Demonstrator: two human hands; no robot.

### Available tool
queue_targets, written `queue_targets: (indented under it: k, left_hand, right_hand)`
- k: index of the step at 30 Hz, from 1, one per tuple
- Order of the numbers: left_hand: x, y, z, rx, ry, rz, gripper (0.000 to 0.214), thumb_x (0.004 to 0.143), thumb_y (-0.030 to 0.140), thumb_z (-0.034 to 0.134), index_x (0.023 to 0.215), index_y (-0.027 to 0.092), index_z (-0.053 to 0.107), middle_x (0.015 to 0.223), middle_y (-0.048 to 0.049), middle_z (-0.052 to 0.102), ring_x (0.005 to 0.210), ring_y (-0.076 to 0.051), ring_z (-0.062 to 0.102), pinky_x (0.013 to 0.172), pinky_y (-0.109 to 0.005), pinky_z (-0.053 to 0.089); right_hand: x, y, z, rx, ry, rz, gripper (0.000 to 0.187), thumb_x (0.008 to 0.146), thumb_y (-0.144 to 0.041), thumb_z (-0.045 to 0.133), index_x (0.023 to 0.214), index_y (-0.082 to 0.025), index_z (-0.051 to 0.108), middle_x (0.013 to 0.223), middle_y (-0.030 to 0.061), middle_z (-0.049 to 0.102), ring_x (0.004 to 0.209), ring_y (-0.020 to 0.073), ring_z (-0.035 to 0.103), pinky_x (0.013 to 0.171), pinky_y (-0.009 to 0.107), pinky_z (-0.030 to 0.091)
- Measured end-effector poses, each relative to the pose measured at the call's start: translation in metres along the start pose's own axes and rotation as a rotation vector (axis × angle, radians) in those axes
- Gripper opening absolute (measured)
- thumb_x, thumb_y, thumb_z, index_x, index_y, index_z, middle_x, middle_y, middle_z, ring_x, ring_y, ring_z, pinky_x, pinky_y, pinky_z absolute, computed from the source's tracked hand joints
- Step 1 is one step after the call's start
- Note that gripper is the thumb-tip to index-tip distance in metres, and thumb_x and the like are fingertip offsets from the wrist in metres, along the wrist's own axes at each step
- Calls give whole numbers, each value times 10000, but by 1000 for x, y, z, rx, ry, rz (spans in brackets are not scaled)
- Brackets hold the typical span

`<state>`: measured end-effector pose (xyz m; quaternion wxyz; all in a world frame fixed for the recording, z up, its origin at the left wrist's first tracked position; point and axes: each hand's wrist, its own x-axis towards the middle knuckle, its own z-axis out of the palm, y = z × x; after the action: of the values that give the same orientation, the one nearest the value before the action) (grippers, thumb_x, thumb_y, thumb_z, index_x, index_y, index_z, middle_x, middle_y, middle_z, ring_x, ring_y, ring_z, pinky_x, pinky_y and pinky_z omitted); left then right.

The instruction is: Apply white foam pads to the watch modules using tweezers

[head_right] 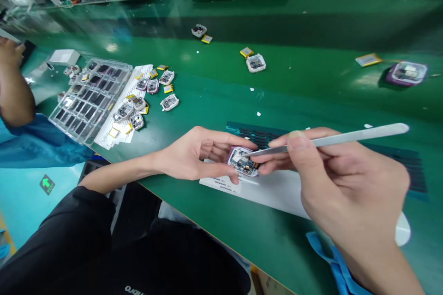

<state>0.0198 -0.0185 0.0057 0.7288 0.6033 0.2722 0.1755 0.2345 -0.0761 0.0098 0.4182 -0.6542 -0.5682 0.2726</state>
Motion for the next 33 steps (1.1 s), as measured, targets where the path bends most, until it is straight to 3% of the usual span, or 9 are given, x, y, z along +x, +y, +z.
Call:
queue_targets:
  k: [5,13,20,27,33]
  left_hand:
    - [0,1,0,12,-2,-23,535,926,62,671,1453,59,586,1068,-137,823,914,-197,819,914,-379,673]
    - [0,-1,0,35,-18,-40,487,920,80,654,1405,90,616,1010,-110,824,846,-173,803,833,-338,680]
    - [0,0,1,39,-5,-56,481,892,53,635,1373,65,638,921,-84,797,750,-141,762,777,-302,674]
    - [1,-1,3,62,3,-70,397,944,111,601,1336,90,662,863,-61,785,711,-139,754,743,-303,679]
    - [3,-8,3,181,87,-70,328,965,111,519,1232,105,710,795,-51,757,642,-132,740,631,-253,639]
  right_hand:
    - [-2,-2,-1,-17,7,-11,464,977,-634,588,649,-336,727,808,52,762,791,247,729,830,488,630]
    - [-3,-7,1,17,-37,-18,429,981,-618,602,691,-335,744,812,52,758,770,233,717,773,452,643]
    - [-4,-5,-1,-48,-55,-40,453,1013,-583,562,672,-341,736,847,38,769,865,239,734,858,458,600]
    - [-6,-8,1,21,-62,-43,393,1005,-576,587,734,-331,731,796,23,757,738,220,722,773,437,616]
    - [-10,0,0,-180,-46,-112,404,1034,-573,517,809,-342,759,889,11,790,823,221,756,707,399,582]
